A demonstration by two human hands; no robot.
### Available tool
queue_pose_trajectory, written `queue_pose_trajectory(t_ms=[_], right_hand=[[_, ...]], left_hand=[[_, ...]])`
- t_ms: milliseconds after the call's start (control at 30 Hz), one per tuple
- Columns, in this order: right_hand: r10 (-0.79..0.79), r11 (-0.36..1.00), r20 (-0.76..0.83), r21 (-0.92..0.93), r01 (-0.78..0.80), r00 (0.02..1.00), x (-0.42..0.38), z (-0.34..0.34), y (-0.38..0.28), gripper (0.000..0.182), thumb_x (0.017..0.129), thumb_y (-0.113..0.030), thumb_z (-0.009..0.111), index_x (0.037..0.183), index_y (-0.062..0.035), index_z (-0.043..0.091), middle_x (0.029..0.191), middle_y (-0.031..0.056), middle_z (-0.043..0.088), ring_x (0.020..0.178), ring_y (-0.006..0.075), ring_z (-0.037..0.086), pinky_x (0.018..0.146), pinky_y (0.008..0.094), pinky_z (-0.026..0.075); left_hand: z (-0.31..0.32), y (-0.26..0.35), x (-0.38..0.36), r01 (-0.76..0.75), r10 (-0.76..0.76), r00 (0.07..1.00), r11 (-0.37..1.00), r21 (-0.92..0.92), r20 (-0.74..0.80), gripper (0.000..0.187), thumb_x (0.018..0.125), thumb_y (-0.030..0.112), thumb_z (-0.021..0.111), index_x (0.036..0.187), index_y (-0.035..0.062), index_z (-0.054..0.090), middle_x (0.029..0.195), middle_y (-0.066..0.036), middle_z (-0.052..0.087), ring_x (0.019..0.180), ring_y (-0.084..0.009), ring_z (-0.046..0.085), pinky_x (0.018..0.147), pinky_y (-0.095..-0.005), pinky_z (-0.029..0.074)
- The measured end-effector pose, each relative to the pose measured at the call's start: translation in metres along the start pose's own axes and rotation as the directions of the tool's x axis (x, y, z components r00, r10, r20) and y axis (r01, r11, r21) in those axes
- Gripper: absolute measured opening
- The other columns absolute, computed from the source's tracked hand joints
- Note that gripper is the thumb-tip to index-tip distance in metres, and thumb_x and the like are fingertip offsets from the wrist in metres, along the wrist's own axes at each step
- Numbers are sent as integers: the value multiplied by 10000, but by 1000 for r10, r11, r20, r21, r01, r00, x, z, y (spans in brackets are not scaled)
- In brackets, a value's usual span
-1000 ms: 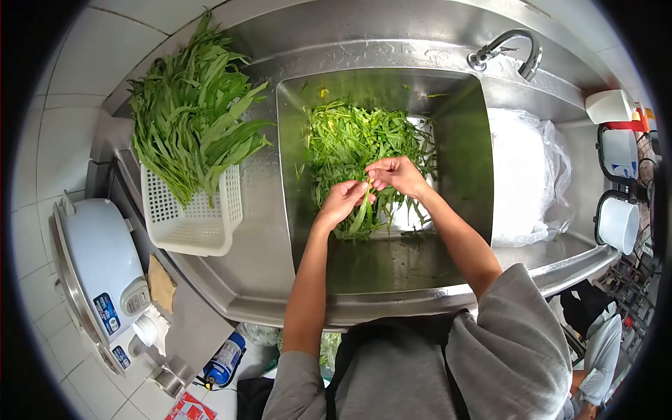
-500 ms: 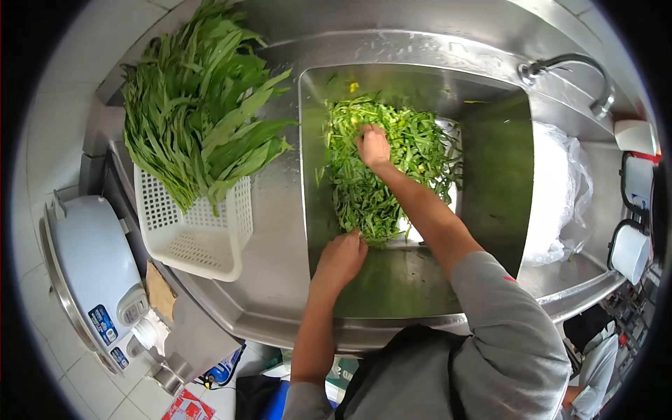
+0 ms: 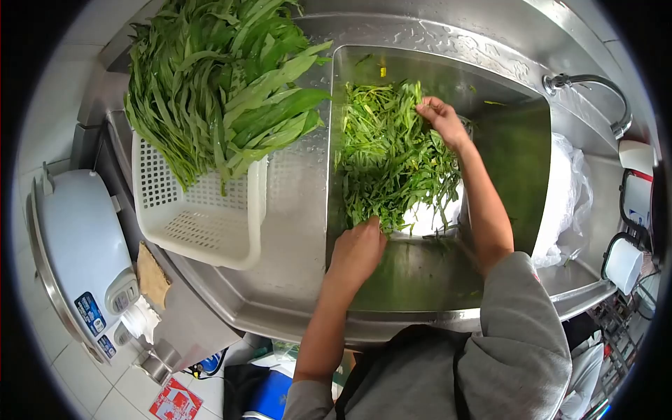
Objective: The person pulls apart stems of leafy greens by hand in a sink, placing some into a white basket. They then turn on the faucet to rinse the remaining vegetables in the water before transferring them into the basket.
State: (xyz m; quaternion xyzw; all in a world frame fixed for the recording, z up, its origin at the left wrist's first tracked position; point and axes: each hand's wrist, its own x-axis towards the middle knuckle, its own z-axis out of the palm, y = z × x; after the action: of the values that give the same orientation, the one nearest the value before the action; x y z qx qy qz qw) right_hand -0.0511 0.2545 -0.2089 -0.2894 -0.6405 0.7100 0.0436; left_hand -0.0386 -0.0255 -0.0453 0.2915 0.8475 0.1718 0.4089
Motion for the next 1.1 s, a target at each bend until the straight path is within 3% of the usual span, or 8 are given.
queue_pose_trajectory(t_ms=[167, 267, 433, 633, 700, 800, 967, 1100], right_hand=[[163, 982, 64, 85, -169, 984, -1, -5, -26, 345, 859, -252, 531, 1131, -44, 488, 1128, 56, 521, 1054, 98, 423, 885, 234, 321], [207, 859, 198, 431, -275, 958, -9, 5, -15, 777, 847, -400, 488, 1343, 16, 59, 1423, 141, 11, 1311, 206, 21, 1055, 317, 79], [245, 912, 130, 306, -273, 961, -38, 20, -14, 668, 772, -246, 648, 1248, 54, 288, 1197, 100, 438, 1168, 166, 333, 990, 286, 221], [91, 973, 129, 201, -116, 987, -85, 33, -7, 524, 753, -156, 648, 1175, 23, 395, 966, 62, 543, 1012, 139, 441, 959, 265, 270], [189, 952, 241, 192, -237, 952, -122, 36, -57, 511, 761, -140, 634, 1183, 6, 387, 932, 36, 563, 930, 97, 475, 918, 250, 306], [193, 918, 280, 287, -273, 940, -159, 33, -98, 316, 819, -161, 564, 1098, -62, 454, 866, -23, 570, 844, 58, 487, 815, 207, 354], [83, 886, 111, 446, -124, 990, -169, -3, -93, 164, 852, -142, 504, 1009, -105, 528, 895, -61, 565, 663, 0, 445, 521, 155, 337], [21, 857, 99, 510, -69, 995, -186, -35, -99, 113, 853, -134, 506, 949, -82, 536, 862, -33, 555, 684, 49, 470, 592, 205, 409]], left_hand=[[-1, 2, 0, 17, -18, 999, 1000, 18, 28, 180, 802, 132, 479, 913, -3, 522, 814, -218, 588, 773, -383, 555, 681, -457, 433], [0, 0, 1, 6, -6, 1000, 1000, 3, 6, 182, 804, 135, 485, 923, 3, 523, 811, -211, 589, 776, -384, 553, 685, -453, 426], [-10, 6, 4, -54, 41, 983, 996, -69, -178, 171, 806, 152, 523, 892, 5, 525, 771, -199, 591, 691, -348, 570, 628, -413, 436], [-8, 11, 22, -189, -14, 895, 893, -408, -446, 259, 794, 214, 608, 947, 16, 541, 698, -93, 586, 511, -89, 451, 492, -245, 396], [-13, 31, 26, -86, -53, 920, 940, -331, -389, 307, 788, 227, 623, 976, 3, 532, 731, -81, 584, 533, -79, 456, 503, -241, 402], [11, 46, 45, -350, 96, 803, 875, -334, -588, 334, 754, 315, 638, 924, 36, 567, 682, -138, 582, 546, -221, 536, 512, -318, 421], [-13, 71, 29, -221, -7, 940, 751, -622, -342, 191, 809, 216, 602, 819, 26, 588, 662, 43, 511, 509, -26, 384, 459, -201, 342], [-17, 82, 23, -260, -6, 945, 595, -761, -328, 232, 834, 264, 568, 799, 35, 555, 600, 38, 450, 475, -28, 358, 431, -204, 328]])
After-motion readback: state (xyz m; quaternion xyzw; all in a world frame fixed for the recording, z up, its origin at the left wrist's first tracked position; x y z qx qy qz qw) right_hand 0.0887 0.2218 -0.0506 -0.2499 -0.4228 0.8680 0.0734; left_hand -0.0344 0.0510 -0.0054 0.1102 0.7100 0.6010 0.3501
